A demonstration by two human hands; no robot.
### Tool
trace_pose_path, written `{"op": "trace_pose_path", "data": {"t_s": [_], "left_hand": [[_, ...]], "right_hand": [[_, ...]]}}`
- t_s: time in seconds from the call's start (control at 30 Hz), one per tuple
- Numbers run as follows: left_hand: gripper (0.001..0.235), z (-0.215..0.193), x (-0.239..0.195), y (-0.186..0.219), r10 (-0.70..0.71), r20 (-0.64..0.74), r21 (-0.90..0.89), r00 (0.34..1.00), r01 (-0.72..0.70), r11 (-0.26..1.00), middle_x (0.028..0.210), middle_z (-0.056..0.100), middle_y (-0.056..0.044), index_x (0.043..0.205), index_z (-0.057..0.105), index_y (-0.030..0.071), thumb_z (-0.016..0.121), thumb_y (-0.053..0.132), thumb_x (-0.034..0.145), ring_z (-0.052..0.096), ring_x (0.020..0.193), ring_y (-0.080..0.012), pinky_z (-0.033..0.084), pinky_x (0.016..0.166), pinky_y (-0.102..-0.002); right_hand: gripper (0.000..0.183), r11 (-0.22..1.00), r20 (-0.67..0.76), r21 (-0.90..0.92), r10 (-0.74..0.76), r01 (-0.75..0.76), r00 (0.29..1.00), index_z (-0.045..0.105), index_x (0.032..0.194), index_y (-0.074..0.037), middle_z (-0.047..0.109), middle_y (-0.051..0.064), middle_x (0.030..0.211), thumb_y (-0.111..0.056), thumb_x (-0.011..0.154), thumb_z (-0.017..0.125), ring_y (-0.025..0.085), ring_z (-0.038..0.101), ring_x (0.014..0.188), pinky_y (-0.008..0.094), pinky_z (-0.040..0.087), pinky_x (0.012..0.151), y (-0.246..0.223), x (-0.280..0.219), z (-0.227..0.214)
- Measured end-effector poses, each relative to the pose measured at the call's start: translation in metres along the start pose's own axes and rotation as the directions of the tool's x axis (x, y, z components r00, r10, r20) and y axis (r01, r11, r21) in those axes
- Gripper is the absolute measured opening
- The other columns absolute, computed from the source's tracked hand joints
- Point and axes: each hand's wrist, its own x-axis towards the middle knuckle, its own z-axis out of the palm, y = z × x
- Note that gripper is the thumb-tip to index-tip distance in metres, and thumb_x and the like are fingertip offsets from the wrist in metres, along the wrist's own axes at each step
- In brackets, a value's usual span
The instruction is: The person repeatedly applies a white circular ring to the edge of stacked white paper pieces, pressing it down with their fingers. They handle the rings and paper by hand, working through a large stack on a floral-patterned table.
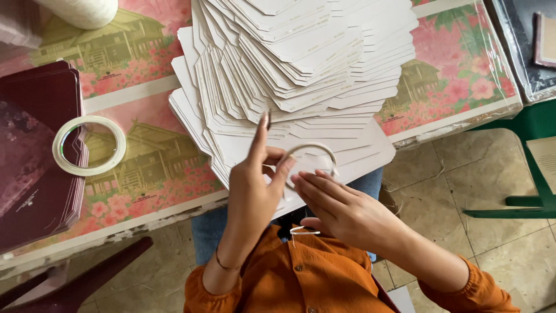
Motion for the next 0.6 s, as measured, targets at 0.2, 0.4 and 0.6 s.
{"op": "trace_pose_path", "data": {"t_s": [0.2,0.4,0.6], "left_hand": [[0.087,-0.012,0.002,0.006,-0.076,0.02,-0.2,0.997,0.079,0.977,0.1,0.086,0.003,0.169,0.037,0.014,0.083,0.021,0.095,0.077,0.084,-0.0047,0.065,0.088,-0.023],[0.089,-0.003,-0.004,0.02,0.077,0.066,-0.188,0.995,-0.063,0.98,0.114,0.088,-0.001,0.169,0.031,0.016,0.082,0.024,0.097,0.084,0.118,-0.0165,0.053,0.123,-0.036],[0.072,0.004,-0.01,0.013,0.254,0.147,-0.09,0.956,-0.242,0.966,0.127,0.086,0.008,0.172,0.029,0.024,0.067,0.033,0.111,0.073,0.126,-0.0125,0.044,0.113,-0.038]], "right_hand": [[0.03,0.947,-0.254,0.247,0.267,-0.204,0.93,0.072,0.13,0.0,0.069,0.017,0.139,-0.018,0.106,0.072,0.04,0.068,0.123,0.048,0.061,0.109,-0.001,-0.002,-0.013],[0.057,0.834,-0.113,0.479,0.368,-0.274,0.923,0.057,0.143,0.007,0.064,0.025,0.14,-0.031,0.104,0.073,0.047,0.058,0.131,0.057,0.053,0.113,-0.001,0.011,0.002],[0.036,0.917,-0.153,0.13,0.394,-0.377,0.906,0.069,0.128,-0.004,0.074,0.009,0.131,-0.029,0.102,0.074,0.034,0.061,0.142,0.059,0.037,0.114,0.001,0.004,0.039]]}}
